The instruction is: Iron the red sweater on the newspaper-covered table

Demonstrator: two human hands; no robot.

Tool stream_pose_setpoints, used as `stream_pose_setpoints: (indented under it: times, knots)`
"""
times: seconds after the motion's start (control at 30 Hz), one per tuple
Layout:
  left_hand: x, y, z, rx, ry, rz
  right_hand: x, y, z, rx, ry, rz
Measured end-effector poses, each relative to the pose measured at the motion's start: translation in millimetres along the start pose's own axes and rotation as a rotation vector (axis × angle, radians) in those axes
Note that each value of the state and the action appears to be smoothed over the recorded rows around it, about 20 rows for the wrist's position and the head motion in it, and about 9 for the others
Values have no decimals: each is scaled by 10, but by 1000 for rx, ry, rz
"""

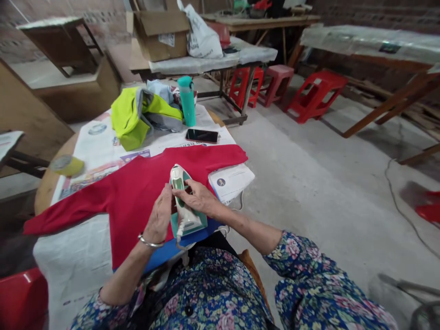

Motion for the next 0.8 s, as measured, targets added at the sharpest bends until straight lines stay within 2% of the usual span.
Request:
stream_pose_setpoints:
  times: [0.07, 0.13, 0.23, 0.27, 0.33, 0.47, 0.57, 0.7, 0.8]
  knots:
    - [121, 127, 6, 74, 66, 31, 26, -15, -19, -32, -61, 115]
    - [260, 348, 97, 86, 93, 98, 27, -93, -33, -37, -154, 255]
    - [389, 739, 434, -28, -29, 331, 1, -158, -71, -64, -283, 414]
    - [400, 852, 578, -101, -92, 449, -1, -116, -93, -101, -301, 414]
    - [439, 957, 908, -185, -167, 659, 33, 41, -137, -165, -288, 324]
    - [558, 874, 1596, -173, -120, 876, 191, 402, -120, -143, -164, 54]
    - [621, 723, 1964, -106, -46, 923, 254, 696, 15, -181, -103, -61]
    - [657, 569, 2201, -32, -4, 947, 248, 991, 294, -239, -94, -139]
    - [648, 541, 2270, -15, 20, 976, 259, 1088, 456, -207, -100, -162]
Point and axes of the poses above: each hand's wrist, its own z-axis towards the middle knuckle, its own y-axis out of the back of the hand, x = y × z, the point moved 8 cm from there along z, towards the middle knuckle, and after that the axes turned 9 degrees about x, right-handed, at the moved point
